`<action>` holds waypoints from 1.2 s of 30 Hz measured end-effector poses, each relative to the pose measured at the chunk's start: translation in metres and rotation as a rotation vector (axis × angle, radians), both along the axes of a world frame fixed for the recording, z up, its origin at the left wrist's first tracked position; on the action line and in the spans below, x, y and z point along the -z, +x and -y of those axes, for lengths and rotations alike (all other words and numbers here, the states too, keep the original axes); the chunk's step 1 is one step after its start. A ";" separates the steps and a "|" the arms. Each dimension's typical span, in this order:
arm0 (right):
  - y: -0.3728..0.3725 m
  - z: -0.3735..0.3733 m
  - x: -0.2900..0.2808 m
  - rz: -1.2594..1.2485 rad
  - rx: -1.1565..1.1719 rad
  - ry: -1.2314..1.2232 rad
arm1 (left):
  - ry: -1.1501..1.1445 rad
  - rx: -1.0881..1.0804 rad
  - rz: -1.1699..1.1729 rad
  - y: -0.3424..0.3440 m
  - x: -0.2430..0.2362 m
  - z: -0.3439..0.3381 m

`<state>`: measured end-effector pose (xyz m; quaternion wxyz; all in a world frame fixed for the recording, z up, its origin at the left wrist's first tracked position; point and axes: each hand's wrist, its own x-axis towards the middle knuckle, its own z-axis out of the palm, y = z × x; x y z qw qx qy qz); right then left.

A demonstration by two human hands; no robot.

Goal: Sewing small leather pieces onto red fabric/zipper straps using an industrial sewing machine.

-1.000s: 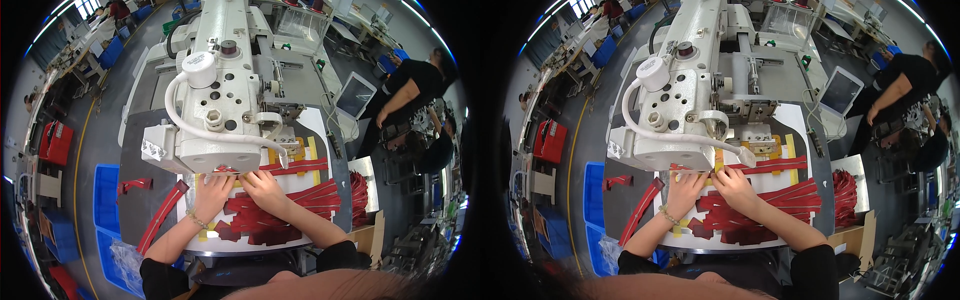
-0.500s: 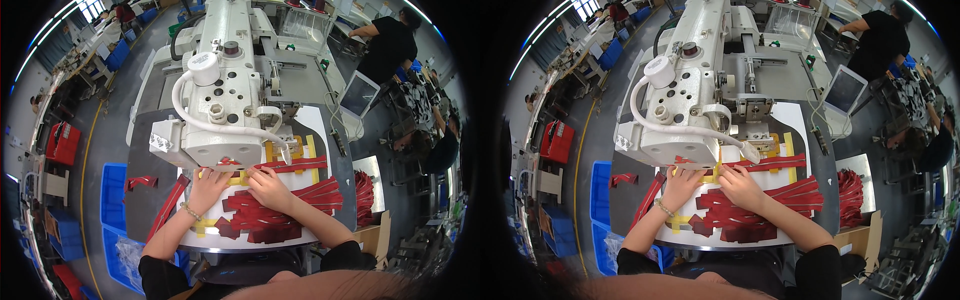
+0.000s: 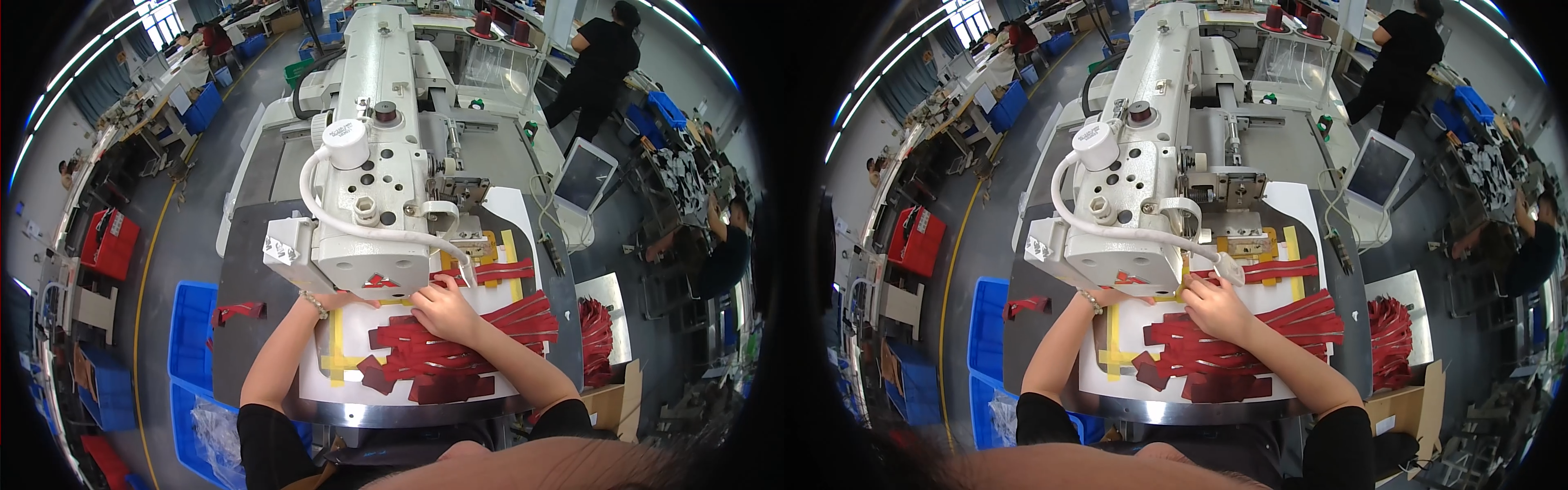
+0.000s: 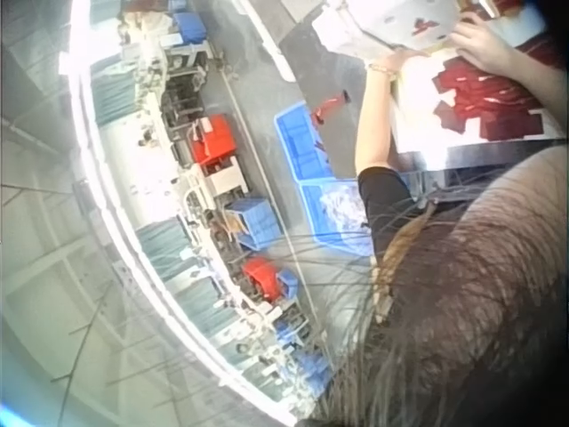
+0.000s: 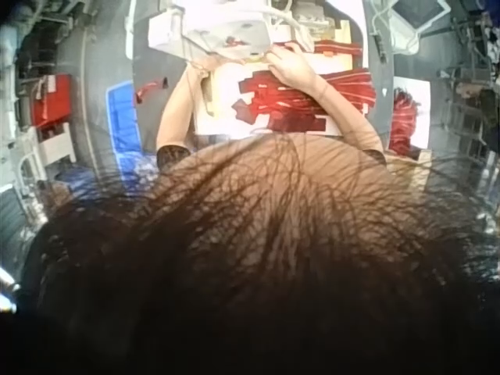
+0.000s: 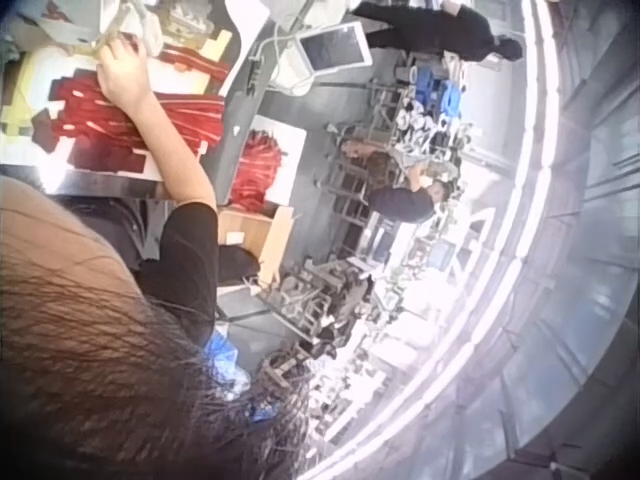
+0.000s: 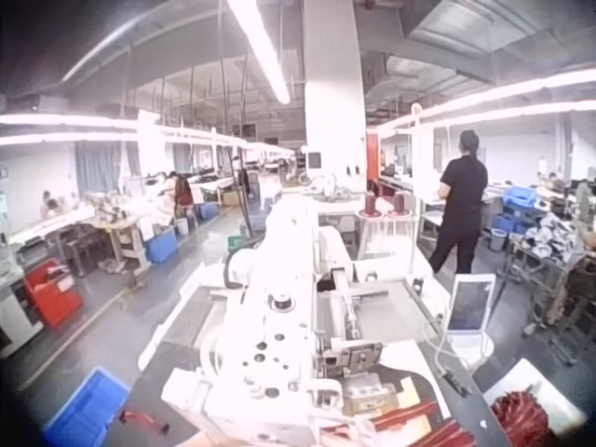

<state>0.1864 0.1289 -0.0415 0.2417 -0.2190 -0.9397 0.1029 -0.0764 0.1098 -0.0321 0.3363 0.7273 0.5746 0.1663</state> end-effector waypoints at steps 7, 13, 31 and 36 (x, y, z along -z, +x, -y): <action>0.007 -0.006 -0.006 -0.027 -0.045 0.019 | 0.044 0.023 -0.021 0.015 -0.019 -0.005; 0.005 -0.008 -0.010 -0.010 -0.028 0.043 | 0.051 0.000 0.016 0.012 -0.007 0.007; -0.013 -0.062 -0.020 -0.118 0.163 0.176 | 0.462 -0.140 -0.488 0.035 0.009 0.073; -0.007 -0.076 -0.004 -0.081 0.165 0.091 | 0.459 -0.142 -0.399 0.039 0.012 0.074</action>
